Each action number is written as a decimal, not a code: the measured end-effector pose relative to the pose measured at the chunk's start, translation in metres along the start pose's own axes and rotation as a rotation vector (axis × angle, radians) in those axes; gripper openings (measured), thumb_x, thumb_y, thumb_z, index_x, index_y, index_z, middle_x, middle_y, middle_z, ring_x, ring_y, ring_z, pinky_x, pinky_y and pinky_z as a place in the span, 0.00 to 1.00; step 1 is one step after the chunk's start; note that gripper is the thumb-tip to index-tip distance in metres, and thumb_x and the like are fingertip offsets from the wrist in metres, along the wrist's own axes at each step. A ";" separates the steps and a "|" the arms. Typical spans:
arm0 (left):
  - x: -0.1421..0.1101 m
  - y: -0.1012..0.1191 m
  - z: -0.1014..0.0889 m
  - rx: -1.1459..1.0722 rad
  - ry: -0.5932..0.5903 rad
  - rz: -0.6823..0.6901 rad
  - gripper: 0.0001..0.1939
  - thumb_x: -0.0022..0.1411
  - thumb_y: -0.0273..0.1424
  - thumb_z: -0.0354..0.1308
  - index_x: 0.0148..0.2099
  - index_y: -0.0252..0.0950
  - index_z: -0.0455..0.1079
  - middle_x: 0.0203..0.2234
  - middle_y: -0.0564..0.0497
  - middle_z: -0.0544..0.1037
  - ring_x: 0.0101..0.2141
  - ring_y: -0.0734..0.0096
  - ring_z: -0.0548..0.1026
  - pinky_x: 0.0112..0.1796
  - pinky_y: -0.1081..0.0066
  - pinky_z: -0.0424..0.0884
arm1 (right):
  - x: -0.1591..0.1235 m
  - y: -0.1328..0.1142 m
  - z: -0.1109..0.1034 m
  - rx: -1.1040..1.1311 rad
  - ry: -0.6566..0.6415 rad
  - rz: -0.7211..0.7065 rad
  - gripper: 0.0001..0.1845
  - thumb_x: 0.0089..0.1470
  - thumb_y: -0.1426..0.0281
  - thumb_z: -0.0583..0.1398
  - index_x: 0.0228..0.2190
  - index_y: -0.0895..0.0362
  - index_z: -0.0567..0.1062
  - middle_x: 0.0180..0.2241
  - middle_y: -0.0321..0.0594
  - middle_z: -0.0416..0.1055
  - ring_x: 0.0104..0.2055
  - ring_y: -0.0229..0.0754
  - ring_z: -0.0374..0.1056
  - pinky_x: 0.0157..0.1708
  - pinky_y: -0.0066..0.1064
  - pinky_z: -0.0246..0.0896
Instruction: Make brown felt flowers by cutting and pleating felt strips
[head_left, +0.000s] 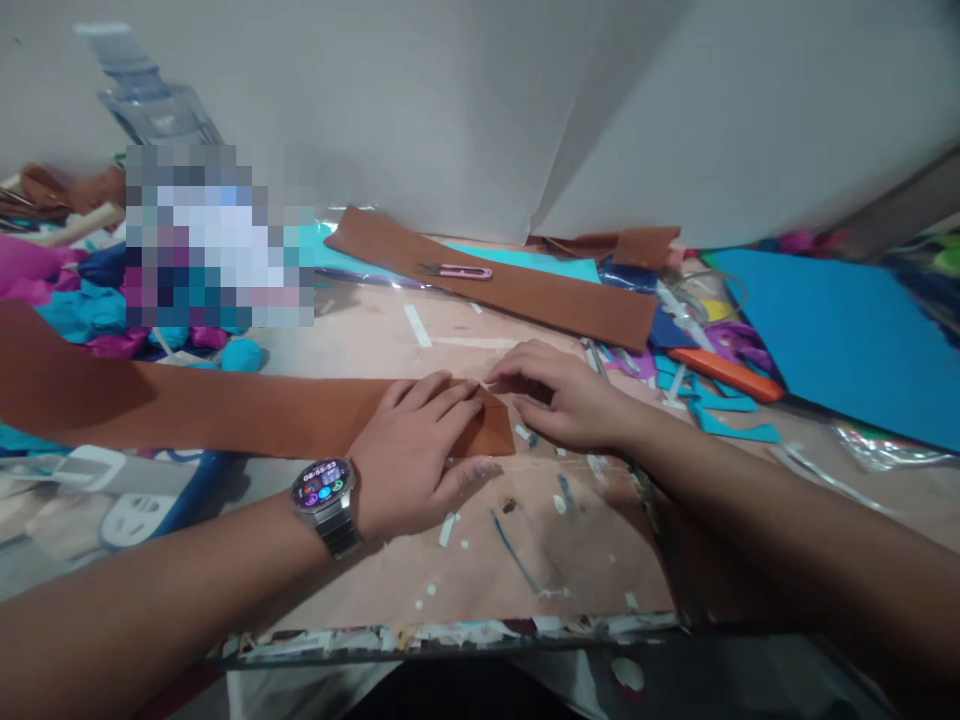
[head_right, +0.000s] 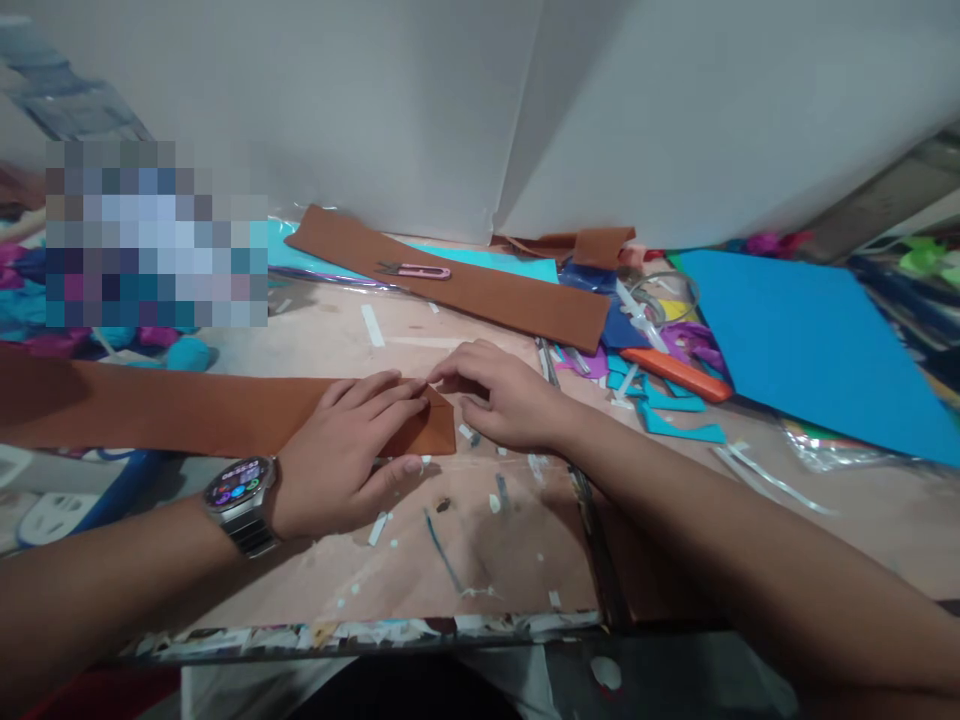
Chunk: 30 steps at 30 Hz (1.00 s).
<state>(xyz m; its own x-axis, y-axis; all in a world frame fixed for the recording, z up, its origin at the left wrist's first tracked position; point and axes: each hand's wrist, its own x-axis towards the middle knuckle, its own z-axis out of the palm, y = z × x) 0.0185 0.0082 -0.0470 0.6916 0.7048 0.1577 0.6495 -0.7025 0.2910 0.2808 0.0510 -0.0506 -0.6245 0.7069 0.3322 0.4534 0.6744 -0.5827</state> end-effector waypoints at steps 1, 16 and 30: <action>0.000 0.000 0.000 -0.001 -0.001 0.000 0.35 0.74 0.54 0.46 0.69 0.35 0.66 0.70 0.43 0.68 0.70 0.41 0.61 0.64 0.41 0.58 | 0.000 0.000 0.000 0.002 0.005 0.001 0.22 0.56 0.81 0.62 0.51 0.52 0.76 0.46 0.44 0.77 0.50 0.49 0.72 0.49 0.41 0.71; 0.000 0.001 -0.002 -0.019 -0.019 -0.009 0.36 0.75 0.54 0.46 0.72 0.35 0.62 0.71 0.44 0.67 0.70 0.41 0.60 0.64 0.41 0.57 | 0.001 0.002 0.001 -0.011 -0.012 -0.062 0.09 0.63 0.74 0.62 0.41 0.51 0.83 0.41 0.43 0.78 0.47 0.47 0.72 0.49 0.42 0.70; 0.000 0.001 -0.001 -0.010 -0.003 -0.017 0.34 0.74 0.54 0.48 0.68 0.36 0.67 0.72 0.39 0.64 0.70 0.41 0.60 0.64 0.40 0.58 | 0.002 -0.001 0.002 0.037 -0.026 -0.121 0.12 0.63 0.77 0.59 0.42 0.51 0.81 0.42 0.43 0.79 0.49 0.48 0.73 0.53 0.45 0.68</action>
<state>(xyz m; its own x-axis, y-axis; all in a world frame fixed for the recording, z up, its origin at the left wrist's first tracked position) 0.0182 0.0076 -0.0457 0.6817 0.7161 0.1497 0.6577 -0.6895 0.3033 0.2781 0.0515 -0.0505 -0.6894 0.6151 0.3826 0.3507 0.7456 -0.5666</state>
